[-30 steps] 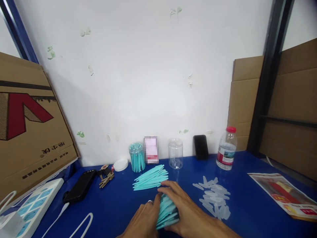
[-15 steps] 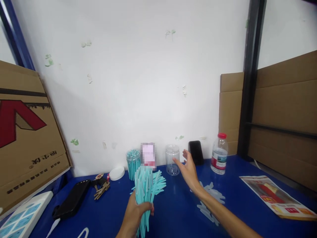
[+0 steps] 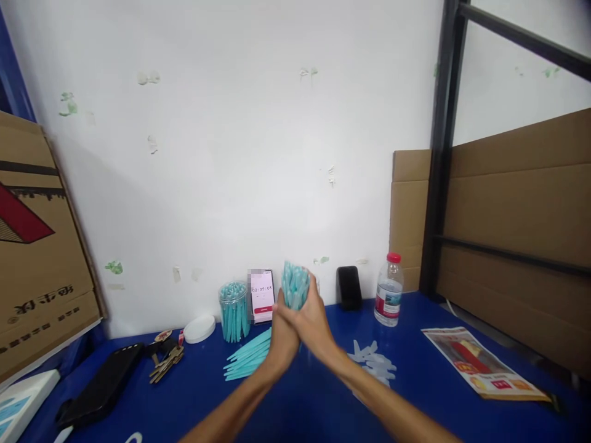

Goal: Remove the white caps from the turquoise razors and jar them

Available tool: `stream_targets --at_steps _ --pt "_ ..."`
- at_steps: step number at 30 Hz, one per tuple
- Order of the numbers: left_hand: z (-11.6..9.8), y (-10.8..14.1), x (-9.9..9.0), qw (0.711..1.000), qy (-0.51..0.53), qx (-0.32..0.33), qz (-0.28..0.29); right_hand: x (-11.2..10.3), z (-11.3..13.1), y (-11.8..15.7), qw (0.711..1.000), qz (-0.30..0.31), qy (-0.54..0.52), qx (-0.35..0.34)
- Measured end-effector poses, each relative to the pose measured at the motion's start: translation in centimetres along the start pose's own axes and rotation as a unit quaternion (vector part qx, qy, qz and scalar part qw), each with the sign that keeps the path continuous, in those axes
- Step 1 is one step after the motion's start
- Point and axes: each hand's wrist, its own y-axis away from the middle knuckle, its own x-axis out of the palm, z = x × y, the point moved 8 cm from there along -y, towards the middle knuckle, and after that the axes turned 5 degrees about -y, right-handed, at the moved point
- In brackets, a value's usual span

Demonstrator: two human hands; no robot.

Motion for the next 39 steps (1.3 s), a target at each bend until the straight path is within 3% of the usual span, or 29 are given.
stream_targets --at_steps 6,10,17,26,39 --pt "-2.1 -12.3 4.5 0.996 0.006 0.071 0.058 -3.1 4.3 -11.1 0.994 -0.057 0.06 -0.067" --pt "-1.0 -15.7 6.0 0.994 0.018 0.084 0.068 -3.8 3.6 -14.7 0.989 -0.068 0.1 -0.081" --pt "2.9 -14.9 6.1 0.993 0.025 0.095 0.061 -3.7 -0.4 -14.5 0.986 -0.051 0.129 -0.095" --pt "7.1 -12.7 5.4 0.995 -0.039 0.056 0.069 -4.0 -3.5 -12.6 0.986 -0.029 0.135 -0.089" --pt "10.3 -10.1 4.4 0.99 -0.095 0.027 0.097 -4.3 -8.3 -10.8 0.988 -0.024 0.146 -0.05"
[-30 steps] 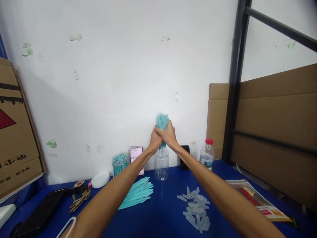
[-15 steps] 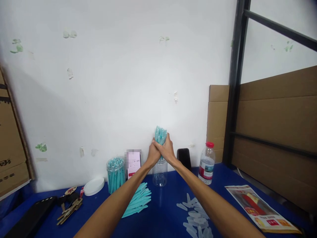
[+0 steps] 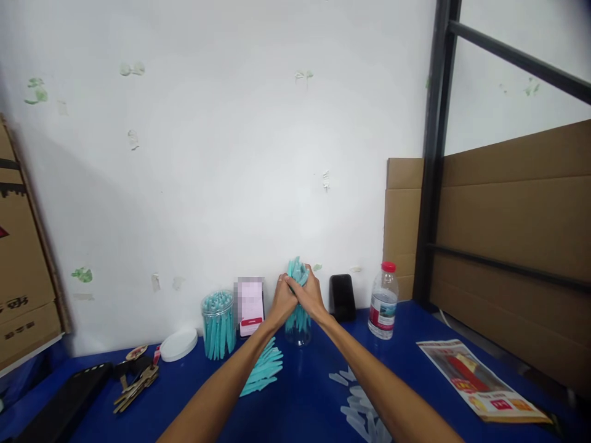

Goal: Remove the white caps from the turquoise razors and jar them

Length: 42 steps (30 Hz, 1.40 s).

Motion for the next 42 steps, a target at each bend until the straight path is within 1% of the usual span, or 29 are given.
stream_targets --at_steps 3,8,12,15,17,18,20,21,22,24,26,28,30,31,33,36,38,40,42 --pt "0.1 0.2 0.0 1.0 0.005 -0.002 0.013 0.2 -0.3 0.0 1.0 0.001 0.001 0.008" --pt "0.3 0.5 -0.6 0.999 0.0 -0.02 0.036 0.2 0.0 0.5 1.0 0.005 -0.003 0.008" --pt "0.3 1.2 -1.7 0.999 -0.01 -0.038 0.025 -0.6 0.5 1.1 1.0 -0.006 0.004 0.004" --pt "-0.2 1.9 -3.1 0.999 -0.018 -0.045 -0.001 -1.6 1.4 0.8 0.999 -0.022 0.022 -0.007" --pt "-0.9 2.5 -4.5 0.998 -0.028 -0.042 -0.025 -2.2 2.3 0.0 0.998 -0.024 0.048 -0.019" --pt "-1.4 2.9 -5.3 0.998 -0.036 -0.039 -0.036 -2.4 2.8 -0.4 0.997 -0.016 0.065 -0.025" --pt "-2.3 4.1 -7.2 0.996 -0.059 -0.035 -0.05 -2.3 3.9 -1.0 0.994 0.018 0.101 -0.04" --pt "-2.6 5.0 -8.1 0.996 -0.074 -0.035 -0.044 -2.1 4.4 -1.0 0.991 0.037 0.119 -0.047" --pt "-2.9 6.0 -8.9 0.995 -0.092 -0.037 -0.029 -2.1 5.0 -0.8 0.988 0.055 0.136 -0.056" --pt "-3.2 8.8 -10.2 0.99 -0.132 -0.04 0.036 -2.4 6.1 0.3 0.981 0.072 0.166 -0.075" --pt "-3.0 12.4 -11.2 0.976 -0.182 -0.044 0.116 -3.6 7.1 2.0 0.976 0.066 0.186 -0.093" --pt "-2.3 16.0 -12.2 0.955 -0.234 -0.051 0.177 -5.5 7.4 3.9 0.973 0.056 0.202 -0.098" --pt "-1.0 18.8 -13.0 0.933 -0.286 -0.067 0.206 -7.4 6.9 5.5 0.969 0.057 0.224 -0.084" --pt "-0.3 19.7 -13.1 0.924 -0.308 -0.073 0.216 -8.2 6.4 6.2 0.967 0.061 0.237 -0.074" --pt "1.1 20.8 -12.8 0.907 -0.345 -0.079 0.229 -9.8 5.0 7.1 0.959 0.066 0.27 -0.05" --pt "3.0 20.8 -11.6 0.89 -0.38 -0.071 0.243 -11.8 2.6 7.7 0.94 0.065 0.336 0.0" --pt "3.8 20.4 -10.9 0.882 -0.393 -0.058 0.253 -13.1 1.0 7.6 0.921 0.068 0.382 0.04" --pt "4.0 20.3 -10.6 0.878 -0.398 -0.041 0.264 -14.3 -0.5 7.6 0.9 0.09 0.419 0.08" --pt "3.8 20.6 -10.8 0.876 -0.397 -0.021 0.274 -15.1 -1.9 7.8 0.88 0.134 0.44 0.114"
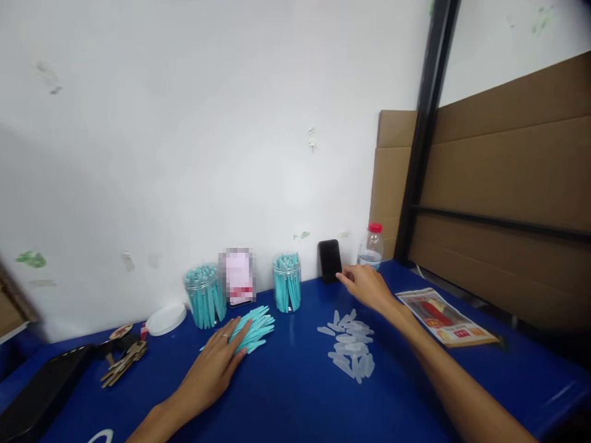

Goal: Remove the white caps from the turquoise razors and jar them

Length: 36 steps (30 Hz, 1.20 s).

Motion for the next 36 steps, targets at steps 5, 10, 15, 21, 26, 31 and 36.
stream_targets --at_steps 5,10,15,21,26,31,36 --pt "-0.5 3.1 0.0 0.998 -0.007 0.062 -0.003 2.7 -2.8 1.3 0.987 0.151 0.027 0.037" --pt "0.2 5.0 1.3 0.996 -0.028 0.08 -0.021 5.0 -2.4 2.9 0.977 0.2 0.041 0.062" --pt "0.0 5.6 1.2 0.996 -0.024 0.069 -0.048 6.2 1.3 4.1 0.981 0.182 0.059 0.007" --pt "-1.9 5.4 -0.6 1.0 0.013 0.004 0.007 7.9 7.1 6.3 0.983 0.151 0.012 -0.103" --pt "-1.6 5.2 0.1 0.999 0.05 -0.02 0.009 8.5 10.6 7.8 0.972 0.14 -0.067 -0.176" --pt "-1.7 5.7 -1.2 0.997 0.04 -0.007 -0.065 6.8 10.6 7.4 0.971 0.098 -0.1 -0.194" --pt "-5.3 6.1 -4.6 0.994 -0.012 0.094 -0.056 6.5 12.0 9.1 0.957 0.171 -0.062 -0.226"
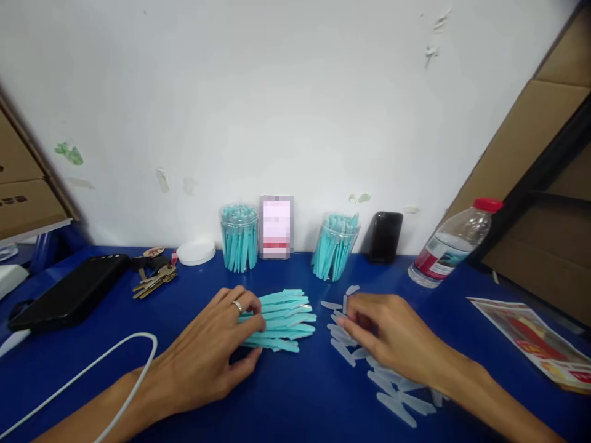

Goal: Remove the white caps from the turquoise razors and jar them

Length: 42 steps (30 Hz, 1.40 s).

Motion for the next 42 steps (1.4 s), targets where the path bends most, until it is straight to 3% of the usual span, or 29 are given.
stream_targets --at_steps 3,6,15,20,22,24,26,28,31,36,42 --pt "-0.6 -0.4 -0.2 1.0 -0.008 0.017 0.025 1.6 1.4 0.9 0.996 0.087 0.026 -0.011" --pt "-0.4 -0.6 0.0 0.999 -0.04 0.023 -0.007 2.7 1.3 1.2 0.991 0.124 0.04 -0.009" --pt "-0.1 -0.5 -0.5 0.996 -0.05 0.017 -0.071 2.9 -0.2 0.6 0.989 0.119 0.084 0.035" --pt "-0.4 0.0 -2.0 0.991 -0.018 -0.013 -0.13 2.6 -0.3 0.6 0.996 0.076 0.013 0.048" --pt "-0.6 0.3 -1.4 0.99 0.088 -0.061 -0.097 2.3 -0.5 0.6 0.997 0.054 -0.013 0.055" --pt "-1.1 0.7 0.3 0.973 0.201 -0.109 -0.018 1.9 -0.8 0.6 0.997 0.029 -0.016 0.066" --pt "-2.0 1.1 1.9 0.96 0.238 -0.134 0.06 1.5 -0.8 0.7 0.997 0.014 -0.021 0.073" --pt "-2.3 1.2 2.7 0.952 0.244 -0.161 0.09 1.3 -0.5 0.8 0.997 0.006 -0.034 0.068" --pt "-1.6 1.0 2.8 0.942 0.254 -0.204 0.085 1.0 0.2 1.1 0.996 -0.015 -0.063 0.062" --pt "-1.0 0.4 2.9 0.925 0.307 -0.213 0.064 1.0 1.6 1.5 0.98 -0.032 -0.184 0.074" --pt "-0.5 0.4 2.8 0.905 0.355 -0.232 0.033 2.7 0.9 1.4 0.9 -0.017 -0.398 0.175"
